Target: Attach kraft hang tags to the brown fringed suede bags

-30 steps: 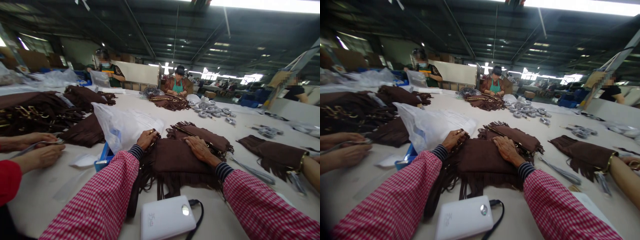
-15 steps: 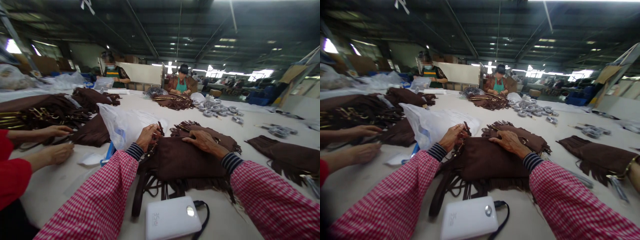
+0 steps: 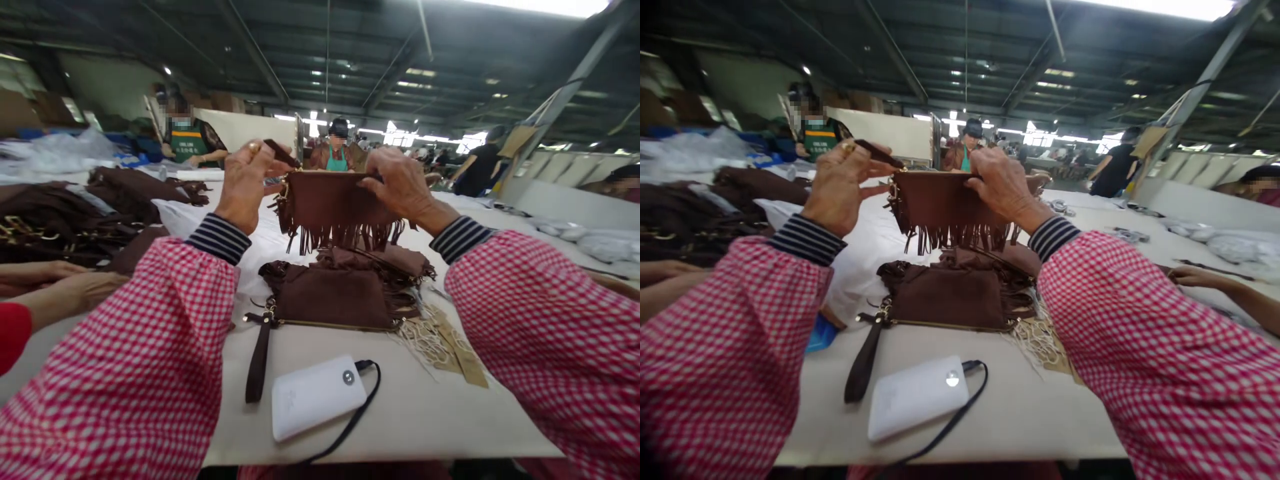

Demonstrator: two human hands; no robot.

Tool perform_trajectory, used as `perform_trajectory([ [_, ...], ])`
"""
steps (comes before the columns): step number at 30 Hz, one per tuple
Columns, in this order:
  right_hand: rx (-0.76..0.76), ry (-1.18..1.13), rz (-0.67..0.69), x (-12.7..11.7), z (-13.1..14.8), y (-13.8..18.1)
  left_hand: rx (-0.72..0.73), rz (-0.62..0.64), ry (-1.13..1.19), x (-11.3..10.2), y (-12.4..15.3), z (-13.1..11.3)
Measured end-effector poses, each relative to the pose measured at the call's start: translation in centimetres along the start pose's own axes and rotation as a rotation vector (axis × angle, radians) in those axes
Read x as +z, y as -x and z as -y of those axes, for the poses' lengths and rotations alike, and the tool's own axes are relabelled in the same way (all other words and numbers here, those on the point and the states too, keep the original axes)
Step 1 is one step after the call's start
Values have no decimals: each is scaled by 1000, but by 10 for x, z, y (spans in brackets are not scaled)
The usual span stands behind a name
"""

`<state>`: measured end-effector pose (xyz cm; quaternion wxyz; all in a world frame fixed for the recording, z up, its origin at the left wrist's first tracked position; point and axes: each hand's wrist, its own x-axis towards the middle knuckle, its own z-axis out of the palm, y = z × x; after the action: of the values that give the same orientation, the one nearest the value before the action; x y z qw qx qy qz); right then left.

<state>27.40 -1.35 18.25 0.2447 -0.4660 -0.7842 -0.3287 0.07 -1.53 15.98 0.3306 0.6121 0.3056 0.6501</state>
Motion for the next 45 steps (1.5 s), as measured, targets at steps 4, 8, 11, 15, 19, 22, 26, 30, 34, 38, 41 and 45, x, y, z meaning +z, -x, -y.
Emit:
perform_trajectory([
  [4,-28,4,139,20,40,52,-132,-21,-59,-8,47,25],
  [8,-258,-105,338,51,92,137,-406,-22,-186,-28,122,75],
  [11,-309,-201,421,62,118,183,-518,154,-332,-41,162,99],
  [15,-222,-335,463,57,122,196,-420,272,-519,-42,174,106],
  [19,-72,-516,372,47,86,188,-132,446,-751,-27,178,113],
  [22,247,-385,230,49,33,190,-30,479,-903,-18,188,125],
  [26,481,-88,458,69,-35,204,58,546,-1161,-11,187,134],
  [30,465,-48,681,95,-64,221,6,536,-1235,-7,173,137],
  [34,406,-108,726,107,-76,229,2,473,-1192,-7,174,144],
  [38,362,-142,719,107,-92,222,16,415,-1056,-15,183,151],
  [41,441,-54,664,103,-103,206,59,402,-935,-25,185,158],
  [45,575,90,549,91,-113,168,158,374,-864,-36,187,172],
])
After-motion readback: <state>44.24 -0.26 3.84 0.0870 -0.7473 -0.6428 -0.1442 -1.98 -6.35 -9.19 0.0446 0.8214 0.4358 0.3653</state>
